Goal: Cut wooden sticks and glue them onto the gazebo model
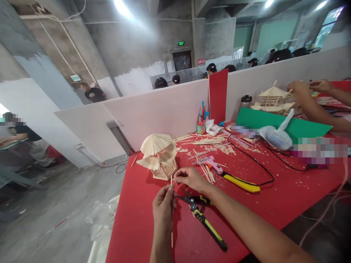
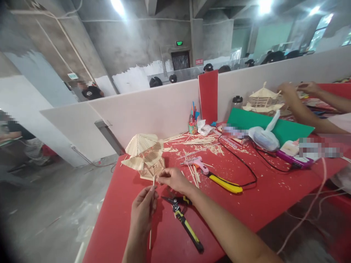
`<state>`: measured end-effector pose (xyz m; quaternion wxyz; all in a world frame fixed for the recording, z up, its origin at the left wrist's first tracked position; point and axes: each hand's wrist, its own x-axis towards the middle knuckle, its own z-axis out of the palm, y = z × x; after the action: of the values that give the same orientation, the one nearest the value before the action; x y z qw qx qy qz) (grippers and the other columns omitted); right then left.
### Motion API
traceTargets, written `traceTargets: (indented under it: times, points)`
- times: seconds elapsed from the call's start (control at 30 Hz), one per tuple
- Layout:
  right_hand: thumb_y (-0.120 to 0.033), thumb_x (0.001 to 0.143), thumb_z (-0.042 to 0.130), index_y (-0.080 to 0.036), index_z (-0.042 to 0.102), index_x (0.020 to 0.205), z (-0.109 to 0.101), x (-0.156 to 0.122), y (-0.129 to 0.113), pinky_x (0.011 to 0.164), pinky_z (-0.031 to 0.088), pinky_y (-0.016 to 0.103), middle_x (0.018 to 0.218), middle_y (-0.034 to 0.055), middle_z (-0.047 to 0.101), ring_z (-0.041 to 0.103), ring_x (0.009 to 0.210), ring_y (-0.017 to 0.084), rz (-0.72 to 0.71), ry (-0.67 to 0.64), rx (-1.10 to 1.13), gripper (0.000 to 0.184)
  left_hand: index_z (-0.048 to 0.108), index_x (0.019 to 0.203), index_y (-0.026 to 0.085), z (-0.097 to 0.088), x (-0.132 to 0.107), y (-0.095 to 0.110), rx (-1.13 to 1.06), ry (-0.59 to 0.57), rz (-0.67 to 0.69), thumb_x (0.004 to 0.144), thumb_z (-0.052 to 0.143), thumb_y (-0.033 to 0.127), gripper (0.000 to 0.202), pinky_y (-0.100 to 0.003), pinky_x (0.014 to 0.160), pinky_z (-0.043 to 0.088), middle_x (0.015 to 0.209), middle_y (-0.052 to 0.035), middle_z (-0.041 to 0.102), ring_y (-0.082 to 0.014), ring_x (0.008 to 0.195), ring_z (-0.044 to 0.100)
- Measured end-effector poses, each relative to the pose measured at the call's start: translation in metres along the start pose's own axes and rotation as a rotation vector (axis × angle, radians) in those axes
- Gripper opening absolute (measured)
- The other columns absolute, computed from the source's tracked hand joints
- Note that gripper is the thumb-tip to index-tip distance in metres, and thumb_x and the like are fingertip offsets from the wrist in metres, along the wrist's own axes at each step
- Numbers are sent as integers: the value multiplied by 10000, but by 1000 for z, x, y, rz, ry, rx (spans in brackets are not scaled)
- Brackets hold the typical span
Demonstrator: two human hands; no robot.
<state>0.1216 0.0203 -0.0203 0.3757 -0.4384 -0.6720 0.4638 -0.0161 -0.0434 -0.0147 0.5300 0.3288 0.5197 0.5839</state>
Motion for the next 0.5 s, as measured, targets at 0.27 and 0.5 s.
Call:
traceTargets:
  times: [0.27, 0.5]
  points:
    - [-508, 525, 875, -169, 705, 890, 4, -2, -1, 691, 504, 301, 762, 21, 716, 653, 666, 155, 96, 109, 604, 527, 667, 793, 149, 0, 1, -5, 59, 2, 36, 599, 814, 526, 449, -163, 350, 247, 545, 27, 576, -36, 370, 356]
    - [-471, 480, 899, -182, 699, 816, 10, -4, -8, 753, 526, 332, 726, 15, 720, 675, 696, 176, 98, 163, 650, 486, 696, 828, 150, 2, 1, -6, 70, -32, 46, 634, 795, 532, 440, -169, 358, 248, 524, 33, 549, -44, 374, 352]
